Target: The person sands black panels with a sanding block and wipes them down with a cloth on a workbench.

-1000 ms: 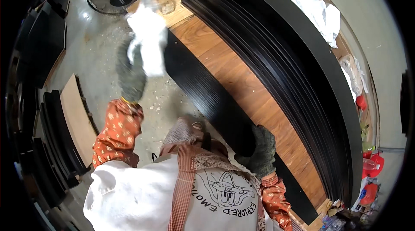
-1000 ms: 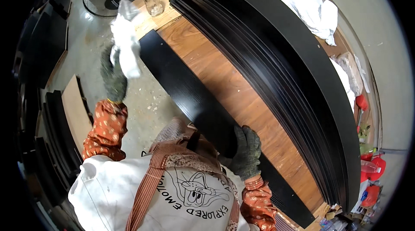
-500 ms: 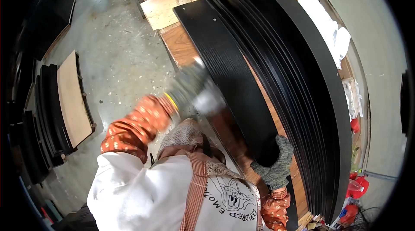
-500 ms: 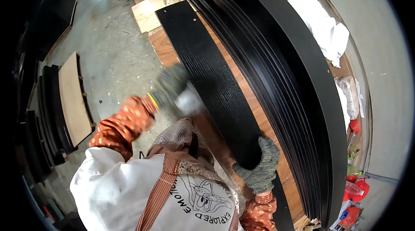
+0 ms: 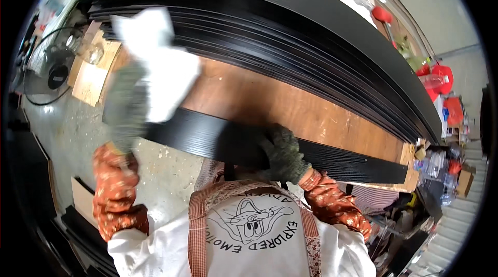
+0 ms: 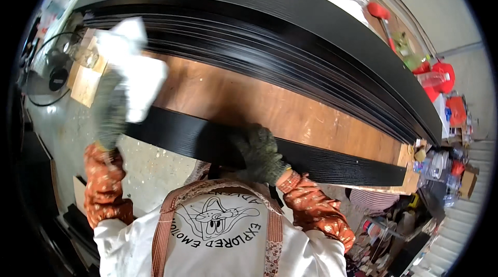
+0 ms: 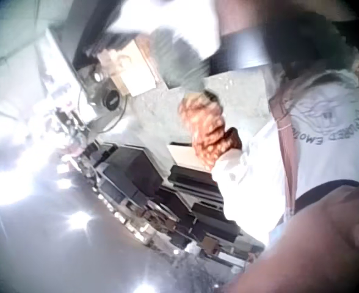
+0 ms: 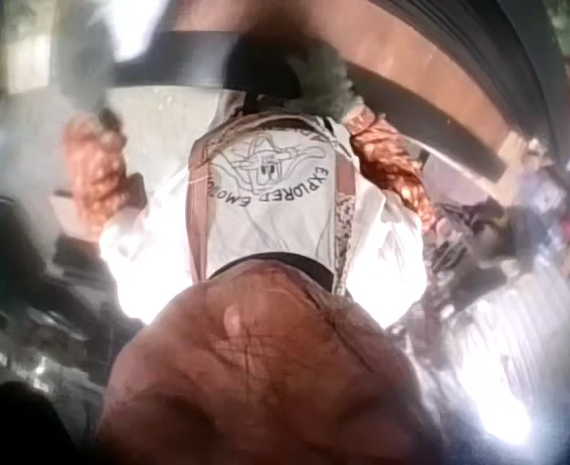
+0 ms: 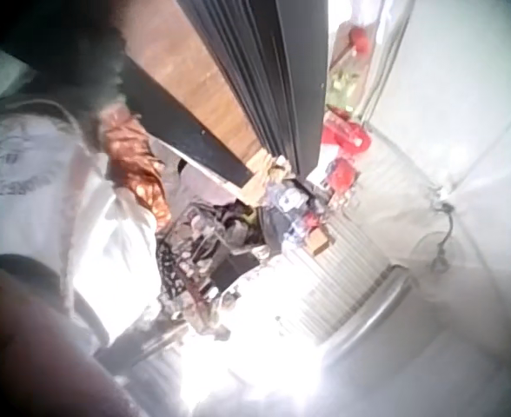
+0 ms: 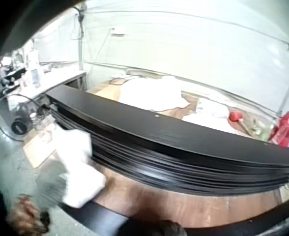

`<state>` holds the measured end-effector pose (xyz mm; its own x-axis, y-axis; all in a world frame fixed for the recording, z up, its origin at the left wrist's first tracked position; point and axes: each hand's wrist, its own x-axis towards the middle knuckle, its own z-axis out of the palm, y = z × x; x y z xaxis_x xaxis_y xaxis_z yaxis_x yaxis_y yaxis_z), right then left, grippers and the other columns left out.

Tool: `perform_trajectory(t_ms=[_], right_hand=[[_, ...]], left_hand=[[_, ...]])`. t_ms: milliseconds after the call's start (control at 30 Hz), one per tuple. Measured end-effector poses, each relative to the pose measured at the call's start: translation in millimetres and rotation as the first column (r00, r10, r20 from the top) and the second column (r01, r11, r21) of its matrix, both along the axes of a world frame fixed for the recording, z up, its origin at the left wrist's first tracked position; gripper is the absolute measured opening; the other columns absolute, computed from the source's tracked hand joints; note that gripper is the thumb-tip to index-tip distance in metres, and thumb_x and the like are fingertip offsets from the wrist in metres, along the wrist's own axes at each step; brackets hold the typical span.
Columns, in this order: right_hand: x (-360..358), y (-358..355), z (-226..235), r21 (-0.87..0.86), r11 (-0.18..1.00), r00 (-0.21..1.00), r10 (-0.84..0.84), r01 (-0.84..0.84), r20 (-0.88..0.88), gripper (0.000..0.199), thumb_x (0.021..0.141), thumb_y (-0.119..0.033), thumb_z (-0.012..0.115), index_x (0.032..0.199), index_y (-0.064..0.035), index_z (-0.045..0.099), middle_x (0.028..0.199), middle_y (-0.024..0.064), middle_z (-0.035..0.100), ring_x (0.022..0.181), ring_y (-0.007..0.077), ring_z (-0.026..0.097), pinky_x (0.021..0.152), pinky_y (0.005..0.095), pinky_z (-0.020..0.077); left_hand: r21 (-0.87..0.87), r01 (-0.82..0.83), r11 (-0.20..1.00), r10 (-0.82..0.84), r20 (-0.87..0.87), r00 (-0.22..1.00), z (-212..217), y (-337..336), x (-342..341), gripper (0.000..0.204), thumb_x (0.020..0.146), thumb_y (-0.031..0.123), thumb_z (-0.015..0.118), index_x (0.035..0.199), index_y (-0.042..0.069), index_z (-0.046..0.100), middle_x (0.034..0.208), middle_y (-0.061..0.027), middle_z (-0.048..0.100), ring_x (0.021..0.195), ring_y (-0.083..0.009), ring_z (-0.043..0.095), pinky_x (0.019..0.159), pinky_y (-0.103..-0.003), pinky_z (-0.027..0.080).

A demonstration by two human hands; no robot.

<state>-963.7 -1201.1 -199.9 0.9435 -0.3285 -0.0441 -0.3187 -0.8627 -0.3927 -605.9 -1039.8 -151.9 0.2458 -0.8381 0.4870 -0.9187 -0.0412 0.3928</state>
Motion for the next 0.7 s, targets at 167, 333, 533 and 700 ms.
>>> perform_trajectory(t_ms=[167,333,533,700], right_hand=[[0,9,-42,0.087,0.991,0.995,0.099,-0.099,0.001,0.082,0.067,-0.052,0.072,0.138,-0.0203,0.046,0.135,0.0224,0.041,0.126,0.0427,0.038,0.104,0.0554,0.0297],[-22,8,-60,0.030,0.999,0.983,0.024,-0.019,-0.180,0.082,0.067,-0.053,0.071,0.139,-0.0227,0.045,0.136,0.0225,0.041,0.127,0.0425,0.037,0.104,0.0561,0.0297],[-10,10,2,0.002,1.000,0.987,0.017,-0.017,0.161,0.073,0.060,-0.047,0.079,0.122,-0.0167,0.059,0.131,0.0189,0.044,0.119,0.0406,0.043,0.097,0.0559,0.0363],[-2,8,-14,0.007,0.999,0.984,0.047,-0.049,0.169,0.076,0.062,-0.057,0.077,0.123,-0.0152,0.059,0.128,0.0188,0.046,0.119,0.0414,0.042,0.098,0.0559,0.0349]], left_hand=[[-0.019,0.687,0.727,-0.650,0.304,0.696,-101,-173,-195,0.029,0.076,0.032,0.062,0.100,0.017,0.058,0.101,-0.0049,0.056,0.095,-0.0222,0.055,0.076,-0.040,0.048],[0.540,0.535,0.649,-0.670,0.074,0.738,-49,-179,-209,0.024,0.080,0.031,0.056,0.100,0.017,0.058,0.097,-0.0038,0.054,0.090,-0.0231,0.055,0.073,-0.041,0.046],[0.213,-0.023,0.977,-0.050,0.333,0.942,-107,-33,99,0.041,0.080,0.012,0.059,0.121,0.009,0.059,0.123,-0.0131,0.059,0.114,-0.0307,0.054,0.103,-0.041,0.039],[0.544,-0.771,0.333,0.771,0.313,0.554,-72,234,238,0.024,0.084,0.027,0.054,0.086,0.007,0.067,0.084,-0.0176,0.067,0.081,-0.0366,0.064,0.076,-0.044,0.050]])
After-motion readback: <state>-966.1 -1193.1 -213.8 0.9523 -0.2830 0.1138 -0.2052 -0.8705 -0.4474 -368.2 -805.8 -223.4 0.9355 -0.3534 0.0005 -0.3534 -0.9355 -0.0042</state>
